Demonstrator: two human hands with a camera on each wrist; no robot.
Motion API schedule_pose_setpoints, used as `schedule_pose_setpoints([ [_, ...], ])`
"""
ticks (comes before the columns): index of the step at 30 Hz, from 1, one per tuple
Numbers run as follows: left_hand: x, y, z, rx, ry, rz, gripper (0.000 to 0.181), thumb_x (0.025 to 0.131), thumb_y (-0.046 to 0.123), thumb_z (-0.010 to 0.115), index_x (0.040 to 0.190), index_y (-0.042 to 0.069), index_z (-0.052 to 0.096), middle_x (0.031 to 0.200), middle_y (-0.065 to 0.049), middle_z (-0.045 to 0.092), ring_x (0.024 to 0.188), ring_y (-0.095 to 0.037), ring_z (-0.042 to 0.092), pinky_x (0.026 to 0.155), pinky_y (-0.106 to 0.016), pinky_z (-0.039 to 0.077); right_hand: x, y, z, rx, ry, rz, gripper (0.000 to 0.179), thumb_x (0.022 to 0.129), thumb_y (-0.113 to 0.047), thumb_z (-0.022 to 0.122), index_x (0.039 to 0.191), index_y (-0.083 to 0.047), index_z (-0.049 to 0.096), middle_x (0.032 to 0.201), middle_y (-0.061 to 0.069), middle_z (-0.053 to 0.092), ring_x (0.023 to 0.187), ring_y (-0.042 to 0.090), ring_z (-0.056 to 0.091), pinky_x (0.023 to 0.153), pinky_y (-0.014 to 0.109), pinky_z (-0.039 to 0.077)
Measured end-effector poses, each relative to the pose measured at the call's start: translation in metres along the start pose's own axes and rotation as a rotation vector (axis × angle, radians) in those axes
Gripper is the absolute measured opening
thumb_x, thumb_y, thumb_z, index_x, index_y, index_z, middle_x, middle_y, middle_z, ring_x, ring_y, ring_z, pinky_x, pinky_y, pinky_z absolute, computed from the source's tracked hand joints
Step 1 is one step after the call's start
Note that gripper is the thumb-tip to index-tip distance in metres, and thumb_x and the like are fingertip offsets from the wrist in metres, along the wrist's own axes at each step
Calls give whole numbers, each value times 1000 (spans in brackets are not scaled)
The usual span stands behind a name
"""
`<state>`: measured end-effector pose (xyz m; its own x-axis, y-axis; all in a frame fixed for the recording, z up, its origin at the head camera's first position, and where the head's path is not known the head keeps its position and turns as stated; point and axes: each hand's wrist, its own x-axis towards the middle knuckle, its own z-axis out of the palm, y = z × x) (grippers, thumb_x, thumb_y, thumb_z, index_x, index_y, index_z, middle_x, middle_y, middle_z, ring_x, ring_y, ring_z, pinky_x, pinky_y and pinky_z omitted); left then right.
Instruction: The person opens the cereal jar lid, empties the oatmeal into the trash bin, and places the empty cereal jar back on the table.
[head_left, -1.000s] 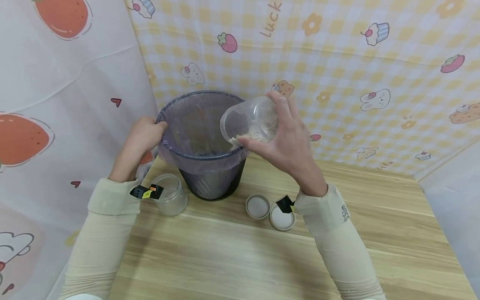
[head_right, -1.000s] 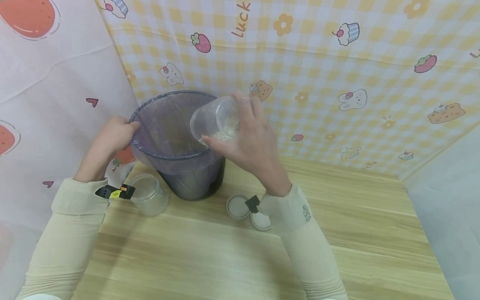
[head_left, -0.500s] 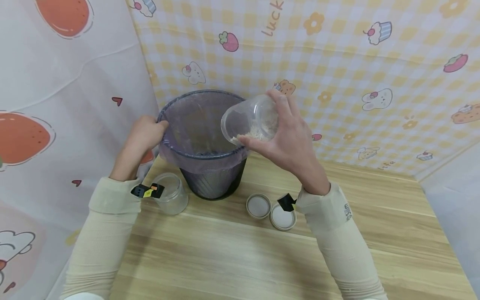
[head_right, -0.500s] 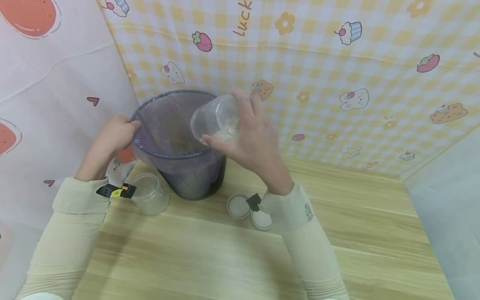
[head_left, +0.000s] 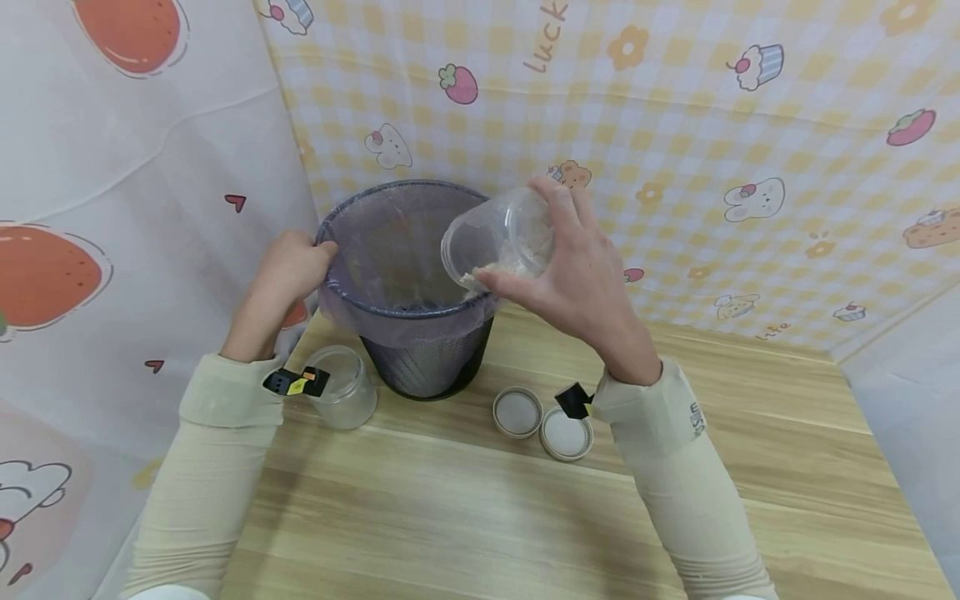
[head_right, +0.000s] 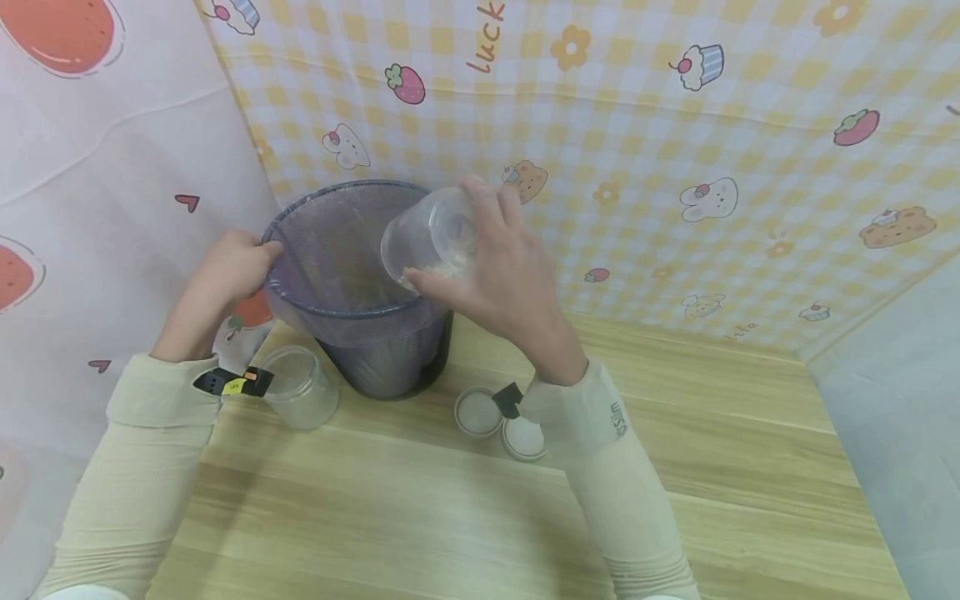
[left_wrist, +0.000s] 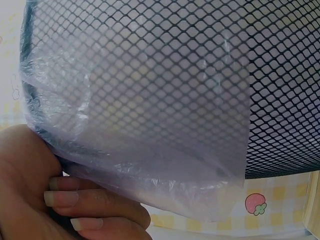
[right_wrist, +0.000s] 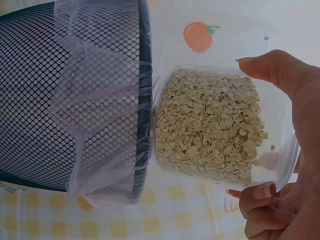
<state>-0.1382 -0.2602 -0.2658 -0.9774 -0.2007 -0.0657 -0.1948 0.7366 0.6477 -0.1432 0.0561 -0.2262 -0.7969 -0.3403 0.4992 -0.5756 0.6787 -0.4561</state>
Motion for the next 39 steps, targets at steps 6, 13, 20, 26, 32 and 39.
schedule_pose_setpoints([
  [6, 0, 0, 1, -6, 7, 14, 38, 98, 23, 38, 65, 6, 37, 59, -2, 34, 54, -19, 36, 50, -34, 32, 2, 1, 0, 3, -15, 3, 92, 64, -61, 77, 139, -24, 38, 129, 6, 43, 90, 26, 53, 66, 42, 47],
  [13, -1, -1, 0, -22, 2, 8, 36, 98, 22, 37, 65, 5, 38, 61, -3, 34, 56, -20, 36, 50, -34, 31, 4, 0, -1, -5, -39, -13, 93, 64, -64, 76, 139, -23, 39, 122, 5, 44, 87, 22, 51, 62, 39, 47],
  [20, -1, -1, 0, 0, 0, 7, 37, 99, 23, 37, 68, 4, 39, 65, -6, 34, 60, -24, 38, 53, -35, 31, 5, -2, -1, -29, -52, -17, 93, 64, -64, 75, 139, -21, 40, 116, 5, 44, 83, 22, 51, 58, 40, 47],
  [26, -1, 0, 0, 1, -6, 14, 37, 99, 23, 37, 67, 4, 39, 62, -4, 35, 57, -21, 37, 51, -35, 32, 5, -3, -2, -38, -57, -12, 93, 65, -64, 75, 139, -21, 39, 115, 5, 45, 81, 22, 51, 57, 40, 46],
  [32, 1, -1, 0, -5, -8, 13, 37, 99, 23, 37, 68, 5, 39, 63, -4, 35, 57, -20, 37, 52, -35, 32, 6, -3, -3, -46, -65, -8, 92, 66, -64, 74, 140, -21, 39, 116, 5, 45, 81, 22, 51, 57, 40, 46],
  [39, 2, -1, 1, -14, -8, 14, 36, 99, 23, 37, 69, 5, 39, 63, -4, 36, 58, -21, 38, 52, -35, 32, 6, -3, -3, -50, -64, -6, 93, 65, -64, 75, 139, -21, 40, 117, 5, 45, 80, 22, 52, 58, 41, 46],
])
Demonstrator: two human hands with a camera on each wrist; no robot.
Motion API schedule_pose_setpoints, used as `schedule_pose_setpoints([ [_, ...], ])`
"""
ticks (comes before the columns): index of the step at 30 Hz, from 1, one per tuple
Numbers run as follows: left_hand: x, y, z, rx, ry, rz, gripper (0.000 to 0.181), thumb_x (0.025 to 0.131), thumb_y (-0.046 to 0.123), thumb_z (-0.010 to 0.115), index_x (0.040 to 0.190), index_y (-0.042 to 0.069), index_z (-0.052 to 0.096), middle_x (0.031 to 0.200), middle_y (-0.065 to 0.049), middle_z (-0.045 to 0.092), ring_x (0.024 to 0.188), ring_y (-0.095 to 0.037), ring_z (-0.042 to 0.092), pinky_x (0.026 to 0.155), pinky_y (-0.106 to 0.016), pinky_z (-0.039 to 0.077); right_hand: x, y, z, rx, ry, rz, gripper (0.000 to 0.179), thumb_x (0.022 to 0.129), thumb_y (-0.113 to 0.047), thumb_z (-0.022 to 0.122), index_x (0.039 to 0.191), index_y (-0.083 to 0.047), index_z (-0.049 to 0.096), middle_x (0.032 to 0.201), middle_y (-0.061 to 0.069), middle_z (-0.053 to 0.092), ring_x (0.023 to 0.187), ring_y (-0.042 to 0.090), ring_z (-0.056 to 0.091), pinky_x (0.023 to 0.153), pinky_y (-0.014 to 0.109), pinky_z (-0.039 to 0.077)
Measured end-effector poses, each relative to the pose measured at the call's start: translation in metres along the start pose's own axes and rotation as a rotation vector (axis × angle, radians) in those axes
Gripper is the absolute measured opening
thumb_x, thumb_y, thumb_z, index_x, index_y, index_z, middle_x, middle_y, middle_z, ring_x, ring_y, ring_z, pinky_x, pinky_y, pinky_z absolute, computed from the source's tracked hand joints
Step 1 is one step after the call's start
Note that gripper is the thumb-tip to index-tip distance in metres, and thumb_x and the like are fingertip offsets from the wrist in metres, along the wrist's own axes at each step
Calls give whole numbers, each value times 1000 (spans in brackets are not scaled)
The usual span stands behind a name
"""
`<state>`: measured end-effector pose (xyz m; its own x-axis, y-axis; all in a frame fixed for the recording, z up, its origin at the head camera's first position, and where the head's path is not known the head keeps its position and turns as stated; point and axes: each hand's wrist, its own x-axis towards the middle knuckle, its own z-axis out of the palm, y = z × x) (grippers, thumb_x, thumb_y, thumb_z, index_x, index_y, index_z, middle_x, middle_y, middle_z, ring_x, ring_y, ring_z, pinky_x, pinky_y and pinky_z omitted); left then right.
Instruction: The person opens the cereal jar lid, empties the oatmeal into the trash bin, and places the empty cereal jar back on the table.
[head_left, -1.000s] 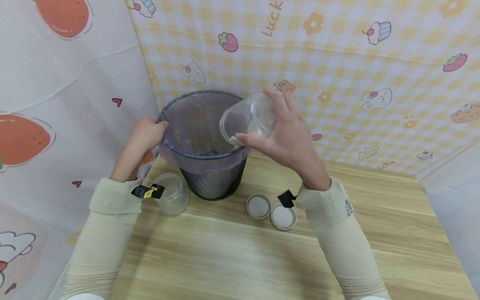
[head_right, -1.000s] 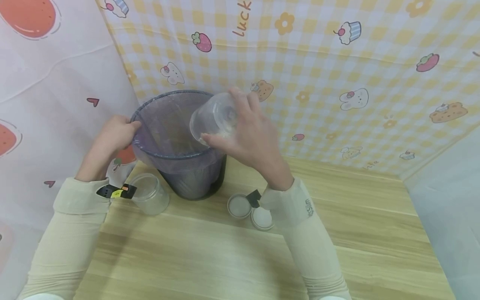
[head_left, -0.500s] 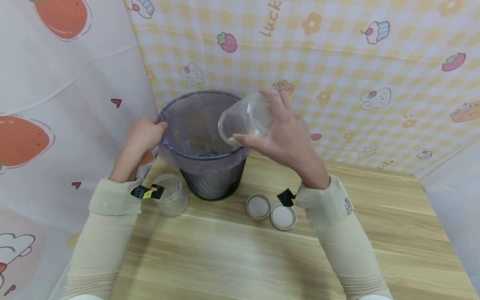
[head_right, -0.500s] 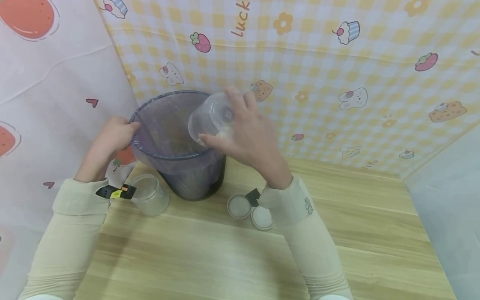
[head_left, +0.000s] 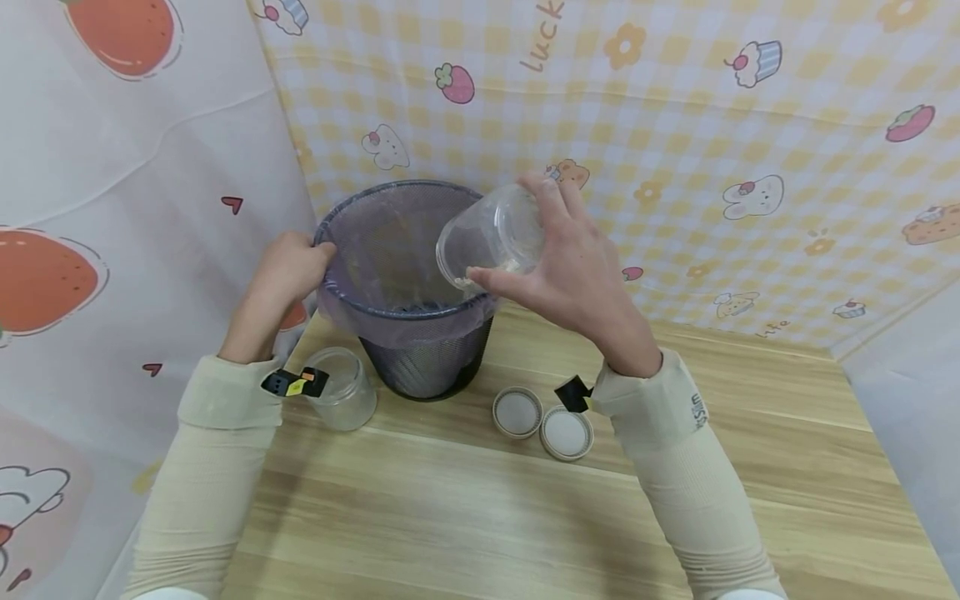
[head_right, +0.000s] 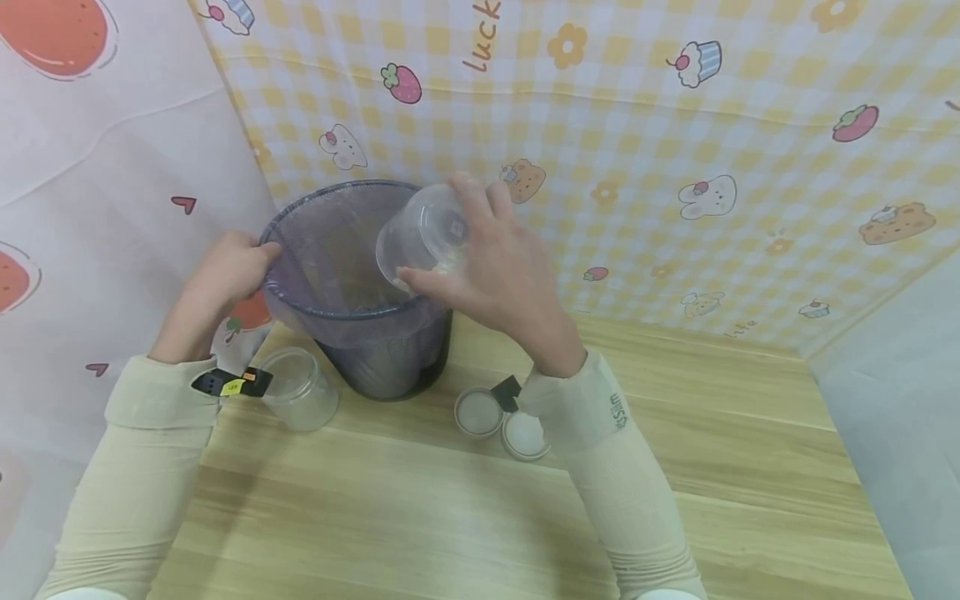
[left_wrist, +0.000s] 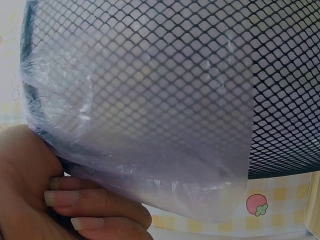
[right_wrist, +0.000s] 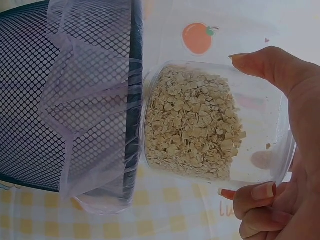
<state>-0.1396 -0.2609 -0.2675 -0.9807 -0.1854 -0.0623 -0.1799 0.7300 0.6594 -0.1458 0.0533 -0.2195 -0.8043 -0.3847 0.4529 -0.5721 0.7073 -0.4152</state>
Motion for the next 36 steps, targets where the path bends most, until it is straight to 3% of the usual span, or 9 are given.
schedule_pose_setpoints([
  [36, 1, 1, 0, 15, -12, -17, 34, 99, 24, 36, 72, 4, 40, 69, -7, 36, 62, -24, 39, 54, -36, 33, 3, 1, -2, -17, -26, -14, 95, 66, -64, 74, 141, -20, 38, 118, 6, 45, 76, 23, 50, 54, 37, 43],
])
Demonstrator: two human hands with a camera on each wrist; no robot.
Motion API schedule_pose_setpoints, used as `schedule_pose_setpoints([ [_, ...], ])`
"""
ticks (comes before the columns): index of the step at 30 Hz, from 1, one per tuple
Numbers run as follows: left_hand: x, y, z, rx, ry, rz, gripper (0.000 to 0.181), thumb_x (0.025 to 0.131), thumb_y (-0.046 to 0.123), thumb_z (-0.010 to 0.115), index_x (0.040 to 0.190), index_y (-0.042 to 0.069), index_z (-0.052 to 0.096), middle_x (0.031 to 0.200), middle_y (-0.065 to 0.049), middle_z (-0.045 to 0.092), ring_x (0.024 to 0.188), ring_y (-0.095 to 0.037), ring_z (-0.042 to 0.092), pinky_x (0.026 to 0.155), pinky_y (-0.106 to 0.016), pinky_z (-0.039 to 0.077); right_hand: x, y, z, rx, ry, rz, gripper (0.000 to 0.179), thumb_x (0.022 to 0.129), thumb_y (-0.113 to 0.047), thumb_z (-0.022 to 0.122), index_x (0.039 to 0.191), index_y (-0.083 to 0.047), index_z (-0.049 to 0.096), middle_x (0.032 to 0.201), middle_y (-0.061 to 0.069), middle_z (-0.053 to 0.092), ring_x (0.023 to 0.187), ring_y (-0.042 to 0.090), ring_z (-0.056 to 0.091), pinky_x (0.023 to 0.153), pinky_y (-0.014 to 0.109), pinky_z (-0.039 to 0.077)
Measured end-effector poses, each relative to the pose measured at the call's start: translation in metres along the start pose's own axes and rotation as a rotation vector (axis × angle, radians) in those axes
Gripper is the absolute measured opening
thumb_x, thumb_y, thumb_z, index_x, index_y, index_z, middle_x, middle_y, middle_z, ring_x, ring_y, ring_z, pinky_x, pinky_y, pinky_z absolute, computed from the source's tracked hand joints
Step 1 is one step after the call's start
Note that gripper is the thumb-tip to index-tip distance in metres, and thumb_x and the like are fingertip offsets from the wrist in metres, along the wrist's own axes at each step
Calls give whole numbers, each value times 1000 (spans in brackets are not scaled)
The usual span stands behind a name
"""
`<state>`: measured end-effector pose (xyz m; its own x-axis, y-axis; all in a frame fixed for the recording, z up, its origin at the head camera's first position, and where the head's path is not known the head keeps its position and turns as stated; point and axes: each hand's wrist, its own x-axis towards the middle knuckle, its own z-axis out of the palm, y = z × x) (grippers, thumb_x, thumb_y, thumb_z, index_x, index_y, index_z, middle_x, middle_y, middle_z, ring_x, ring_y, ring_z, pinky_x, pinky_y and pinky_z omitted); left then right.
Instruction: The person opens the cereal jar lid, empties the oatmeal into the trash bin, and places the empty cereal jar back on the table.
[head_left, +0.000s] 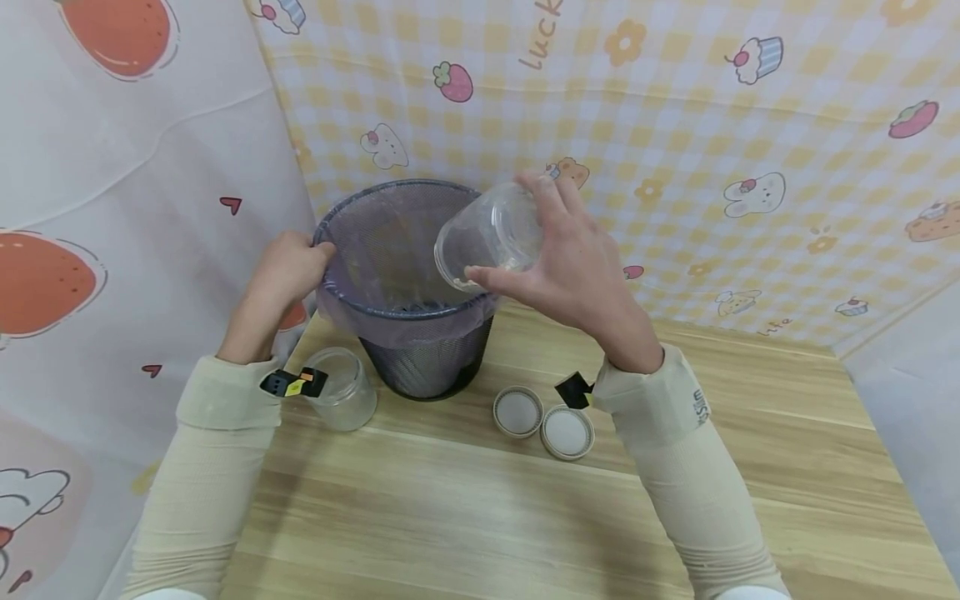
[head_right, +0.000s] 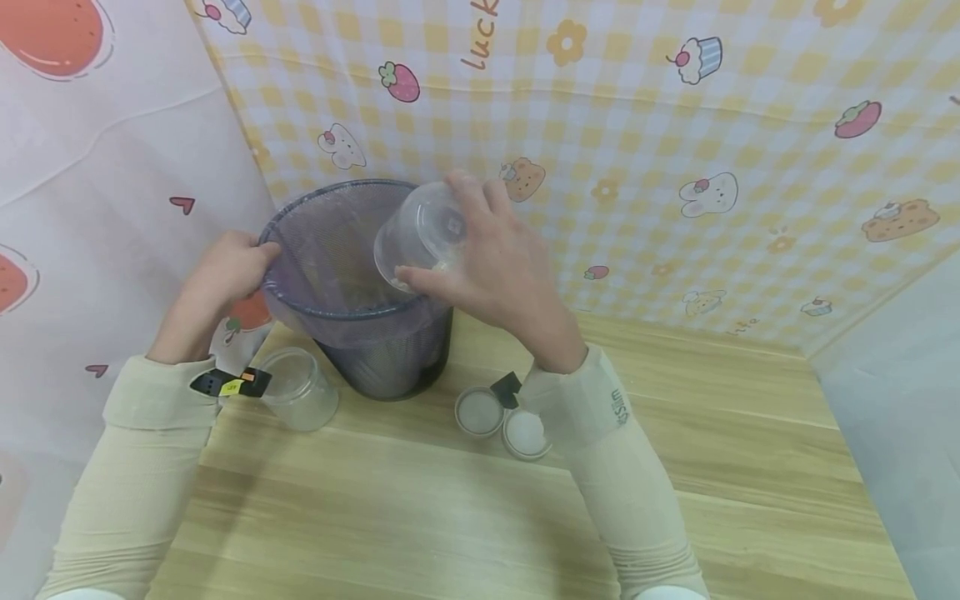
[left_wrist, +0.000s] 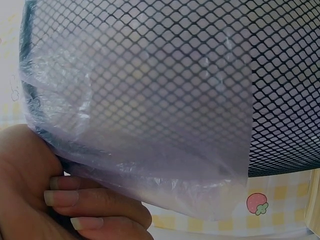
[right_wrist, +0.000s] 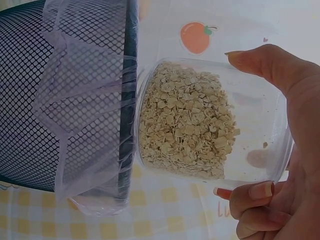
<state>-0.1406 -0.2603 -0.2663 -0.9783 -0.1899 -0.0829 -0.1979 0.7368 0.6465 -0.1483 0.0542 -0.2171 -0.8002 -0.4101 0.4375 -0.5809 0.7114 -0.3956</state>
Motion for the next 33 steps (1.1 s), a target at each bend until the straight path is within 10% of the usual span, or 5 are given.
schedule_pose_setpoints([
  [33, 0, 0, -2, -3, -7, 1, 36, 99, 24, 37, 70, 4, 40, 65, -6, 35, 61, -24, 40, 53, -35, 33, 7, -5, -3, -45, -62, -12, 95, 67, -65, 73, 143, -21, 37, 125, 8, 45, 76, 22, 51, 57, 39, 44],
])
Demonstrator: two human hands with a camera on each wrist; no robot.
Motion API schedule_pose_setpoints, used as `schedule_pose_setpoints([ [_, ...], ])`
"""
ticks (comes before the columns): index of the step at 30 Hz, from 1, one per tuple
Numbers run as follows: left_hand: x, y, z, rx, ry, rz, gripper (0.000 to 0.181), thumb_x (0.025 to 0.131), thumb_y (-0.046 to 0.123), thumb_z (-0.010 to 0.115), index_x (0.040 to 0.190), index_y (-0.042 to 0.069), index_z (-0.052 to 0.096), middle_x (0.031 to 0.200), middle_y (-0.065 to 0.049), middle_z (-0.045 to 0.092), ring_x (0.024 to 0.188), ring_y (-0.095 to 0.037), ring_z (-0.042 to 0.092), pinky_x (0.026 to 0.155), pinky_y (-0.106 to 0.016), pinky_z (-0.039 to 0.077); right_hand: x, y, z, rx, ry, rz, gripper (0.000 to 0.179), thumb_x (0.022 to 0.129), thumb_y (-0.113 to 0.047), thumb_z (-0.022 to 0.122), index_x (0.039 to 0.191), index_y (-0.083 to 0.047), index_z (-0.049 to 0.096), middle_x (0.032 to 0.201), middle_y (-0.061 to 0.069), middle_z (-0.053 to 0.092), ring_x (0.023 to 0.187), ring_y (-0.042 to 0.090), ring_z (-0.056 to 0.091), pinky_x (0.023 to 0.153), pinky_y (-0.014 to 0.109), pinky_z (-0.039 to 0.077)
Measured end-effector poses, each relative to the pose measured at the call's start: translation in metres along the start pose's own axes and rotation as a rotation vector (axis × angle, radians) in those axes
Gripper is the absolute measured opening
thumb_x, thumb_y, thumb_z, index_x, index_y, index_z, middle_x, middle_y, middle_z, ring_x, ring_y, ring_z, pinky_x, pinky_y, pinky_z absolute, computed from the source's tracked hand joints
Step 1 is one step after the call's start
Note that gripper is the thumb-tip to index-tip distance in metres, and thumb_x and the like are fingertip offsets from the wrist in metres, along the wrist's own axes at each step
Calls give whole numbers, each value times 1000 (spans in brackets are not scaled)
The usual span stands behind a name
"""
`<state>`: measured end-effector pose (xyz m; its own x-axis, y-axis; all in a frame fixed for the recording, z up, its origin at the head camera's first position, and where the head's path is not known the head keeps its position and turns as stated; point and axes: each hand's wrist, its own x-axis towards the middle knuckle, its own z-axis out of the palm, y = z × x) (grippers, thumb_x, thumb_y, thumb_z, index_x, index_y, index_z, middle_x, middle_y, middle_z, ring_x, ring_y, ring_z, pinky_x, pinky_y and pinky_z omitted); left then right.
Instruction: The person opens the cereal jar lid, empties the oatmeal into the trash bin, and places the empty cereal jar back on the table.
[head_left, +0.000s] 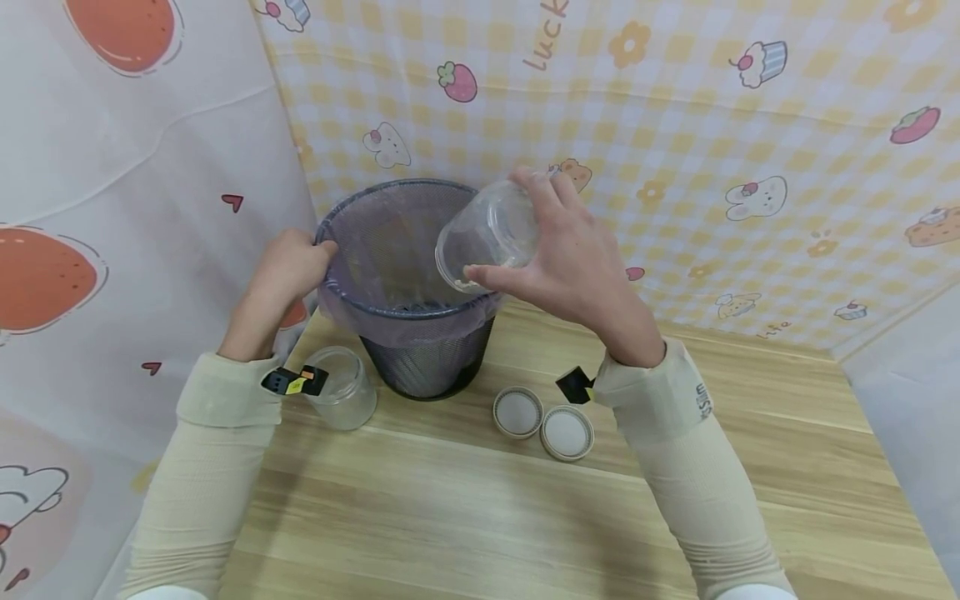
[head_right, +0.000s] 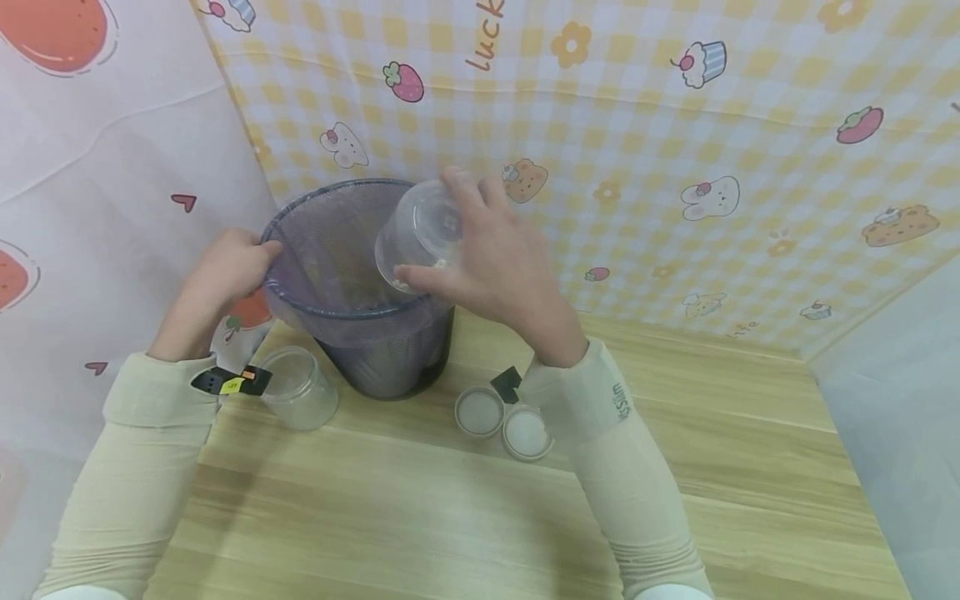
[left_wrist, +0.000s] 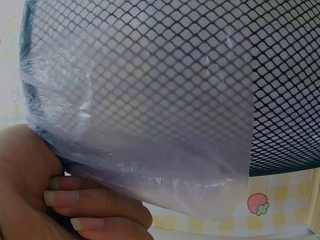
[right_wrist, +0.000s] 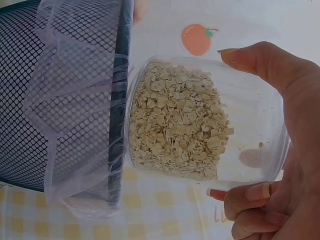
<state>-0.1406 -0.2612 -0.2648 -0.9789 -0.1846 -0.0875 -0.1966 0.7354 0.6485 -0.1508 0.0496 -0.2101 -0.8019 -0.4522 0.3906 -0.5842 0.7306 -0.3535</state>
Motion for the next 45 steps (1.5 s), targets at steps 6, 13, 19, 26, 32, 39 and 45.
schedule_pose_setpoints([
  [6, 0, 0, 0, 1, -9, -10, 36, 100, 25, 36, 73, 2, 41, 71, -10, 38, 68, -28, 43, 56, -36, 34, 2, -1, -1, -12, -14, -5, 96, 67, -64, 74, 143, -20, 36, 126, 8, 45, 80, 21, 51, 58, 40, 45],
  [13, 0, 0, 0, 6, -5, -12, 36, 100, 26, 37, 73, 3, 41, 69, -8, 37, 65, -26, 42, 55, -36, 34, 4, -2, -2, -15, -37, -7, 97, 66, -64, 74, 143, -20, 35, 120, 8, 45, 80, 22, 50, 57, 39, 45],
  [19, 0, 0, 0, 17, 0, -4, 35, 99, 26, 37, 72, 4, 41, 68, -7, 36, 62, -24, 41, 53, -35, 33, 5, -3, -3, -15, -60, 12, 97, 67, -63, 74, 144, -19, 35, 122, 7, 44, 82, 22, 51, 59, 41, 46],
  [26, 1, 0, 0, 12, -5, -5, 35, 100, 26, 36, 73, 3, 41, 70, -8, 37, 64, -25, 41, 55, -36, 33, 6, -4, -4, -11, -70, 13, 97, 67, -61, 75, 144, -19, 34, 123, 7, 44, 84, 23, 52, 62, 41, 46],
  [32, 1, 2, 0, 8, -7, -8, 35, 100, 26, 37, 73, 4, 41, 68, -7, 37, 62, -24, 41, 54, -35, 33, 6, -5, -4, -9, -77, 10, 98, 67, -62, 75, 145, -19, 34, 127, 6, 44, 89, 23, 54, 65, 43, 47],
  [39, 0, 2, 0, 17, -7, -10, 35, 100, 25, 37, 73, 4, 41, 70, -8, 38, 64, -25, 41, 54, -35, 33, 8, -6, -4, -25, -86, 10, 98, 67, -64, 73, 145, -20, 34, 129, 5, 44, 90, 23, 54, 65, 43, 47],
  [45, 0, 2, 0, 15, -4, -6, 35, 99, 25, 37, 72, 3, 41, 69, -8, 37, 65, -25, 41, 54, -35, 33, 9, -7, -4, -29, -91, 18, 97, 67, -65, 72, 145, -21, 35, 131, 5, 43, 88, 23, 53, 65, 43, 46],
])
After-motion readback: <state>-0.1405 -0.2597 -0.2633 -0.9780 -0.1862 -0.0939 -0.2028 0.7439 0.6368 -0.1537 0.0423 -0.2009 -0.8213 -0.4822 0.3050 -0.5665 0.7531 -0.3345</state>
